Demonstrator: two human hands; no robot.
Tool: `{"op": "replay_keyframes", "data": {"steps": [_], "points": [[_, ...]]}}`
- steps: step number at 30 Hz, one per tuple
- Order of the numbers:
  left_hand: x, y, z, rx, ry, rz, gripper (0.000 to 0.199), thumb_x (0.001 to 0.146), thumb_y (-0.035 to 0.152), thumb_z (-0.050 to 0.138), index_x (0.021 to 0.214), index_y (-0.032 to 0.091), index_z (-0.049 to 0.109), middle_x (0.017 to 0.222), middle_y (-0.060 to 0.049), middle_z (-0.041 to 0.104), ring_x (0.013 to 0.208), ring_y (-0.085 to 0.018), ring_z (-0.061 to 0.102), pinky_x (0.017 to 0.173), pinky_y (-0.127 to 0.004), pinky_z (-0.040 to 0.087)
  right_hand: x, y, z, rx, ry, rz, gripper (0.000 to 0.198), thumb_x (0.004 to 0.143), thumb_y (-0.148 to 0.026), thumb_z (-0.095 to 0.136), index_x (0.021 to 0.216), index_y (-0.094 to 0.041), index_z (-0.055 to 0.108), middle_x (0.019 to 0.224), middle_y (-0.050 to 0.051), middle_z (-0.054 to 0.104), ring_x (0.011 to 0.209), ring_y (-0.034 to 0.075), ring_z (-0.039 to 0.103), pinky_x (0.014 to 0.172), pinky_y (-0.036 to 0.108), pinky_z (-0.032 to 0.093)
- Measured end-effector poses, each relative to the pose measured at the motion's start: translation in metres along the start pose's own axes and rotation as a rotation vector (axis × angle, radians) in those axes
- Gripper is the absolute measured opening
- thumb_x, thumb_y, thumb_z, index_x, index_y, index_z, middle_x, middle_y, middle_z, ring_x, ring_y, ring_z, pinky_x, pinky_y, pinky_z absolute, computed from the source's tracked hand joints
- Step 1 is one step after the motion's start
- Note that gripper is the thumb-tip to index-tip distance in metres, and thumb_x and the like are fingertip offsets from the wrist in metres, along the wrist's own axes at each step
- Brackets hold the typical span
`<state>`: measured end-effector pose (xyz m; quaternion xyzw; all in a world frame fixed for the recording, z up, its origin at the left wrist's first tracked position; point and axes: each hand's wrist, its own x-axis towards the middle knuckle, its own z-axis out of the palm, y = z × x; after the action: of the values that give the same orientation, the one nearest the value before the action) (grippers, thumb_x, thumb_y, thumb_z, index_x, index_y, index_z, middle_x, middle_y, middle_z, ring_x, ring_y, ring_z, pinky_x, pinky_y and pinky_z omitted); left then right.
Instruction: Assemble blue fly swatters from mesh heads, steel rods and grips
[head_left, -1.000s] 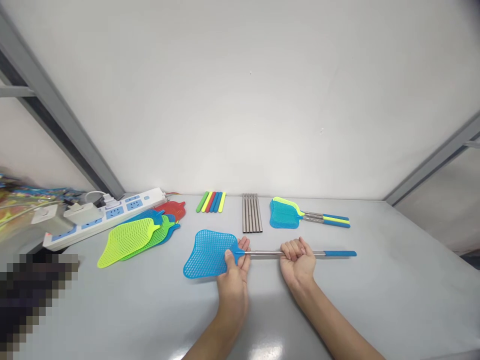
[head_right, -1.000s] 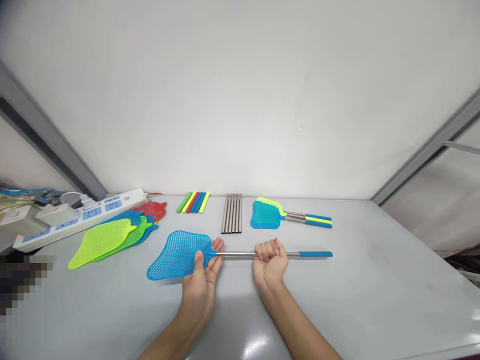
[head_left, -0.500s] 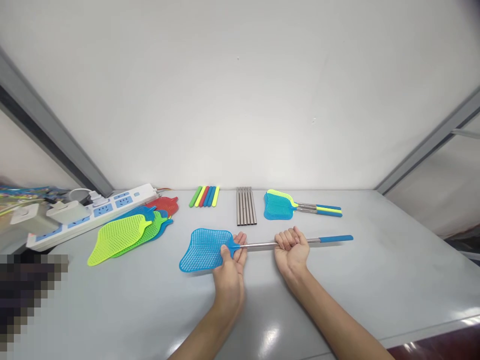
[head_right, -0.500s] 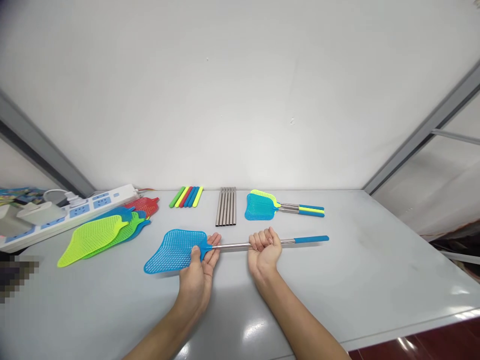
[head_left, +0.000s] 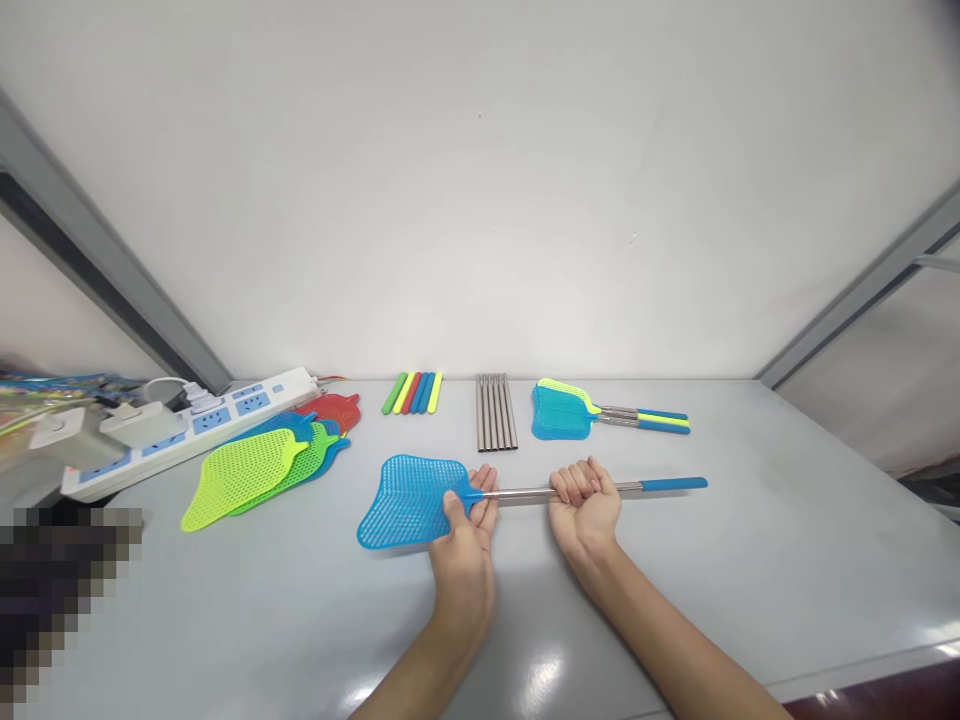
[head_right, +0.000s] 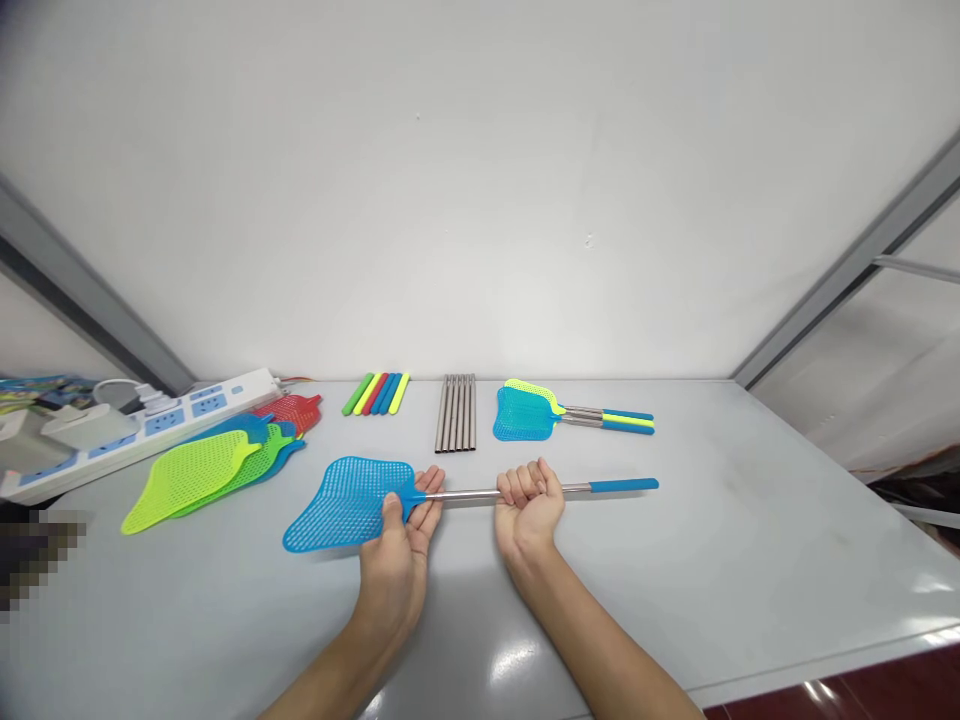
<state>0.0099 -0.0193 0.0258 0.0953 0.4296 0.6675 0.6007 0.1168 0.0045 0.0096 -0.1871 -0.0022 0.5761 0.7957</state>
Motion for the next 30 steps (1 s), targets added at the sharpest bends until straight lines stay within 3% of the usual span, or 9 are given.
{"op": "replay_keyframes", "data": {"steps": [10, 19, 30], "points": [[-0.001, -0.005, -0.004, 0.008, -0.031, 0.008, 0.026, 0.085, 0.022, 0.03, 0.092, 0.01, 0.052, 0.107, -0.015, 0.056, 0.095, -0.017, 0.055, 0.088, -0.032, 0.04, -0.002, 0.003, -0.001, 0.038, 0.041, 0.014, 0.035, 0.072, -0.016, 0.042, 0.051, -0.018, 0.013, 0.038, -0.009, 0.012, 0.034, 0.006, 0.009, 0.034, 0.021, 0.015], [-0.002, -0.004, -0.002, 0.002, -0.035, 0.035, 0.027, 0.085, 0.024, 0.03, 0.093, 0.01, 0.052, 0.107, -0.015, 0.056, 0.095, -0.017, 0.055, 0.088, -0.032, 0.04, 0.001, 0.003, -0.002, -0.145, -0.022, -0.032, 0.037, 0.075, -0.019, 0.039, 0.051, -0.018, 0.011, 0.039, -0.008, 0.012, 0.033, 0.005, 0.011, 0.035, 0.021, 0.018], [0.003, 0.005, 0.007, -0.022, -0.028, 0.006, 0.026, 0.084, 0.025, 0.033, 0.092, 0.009, 0.052, 0.101, -0.017, 0.059, 0.091, -0.018, 0.057, 0.087, -0.033, 0.041, 0.003, 0.0, 0.006, 0.04, 0.041, 0.122, 0.03, 0.074, -0.015, 0.038, 0.051, -0.018, 0.019, 0.041, -0.009, 0.014, 0.035, 0.005, 0.017, 0.038, 0.019, 0.024]]}}
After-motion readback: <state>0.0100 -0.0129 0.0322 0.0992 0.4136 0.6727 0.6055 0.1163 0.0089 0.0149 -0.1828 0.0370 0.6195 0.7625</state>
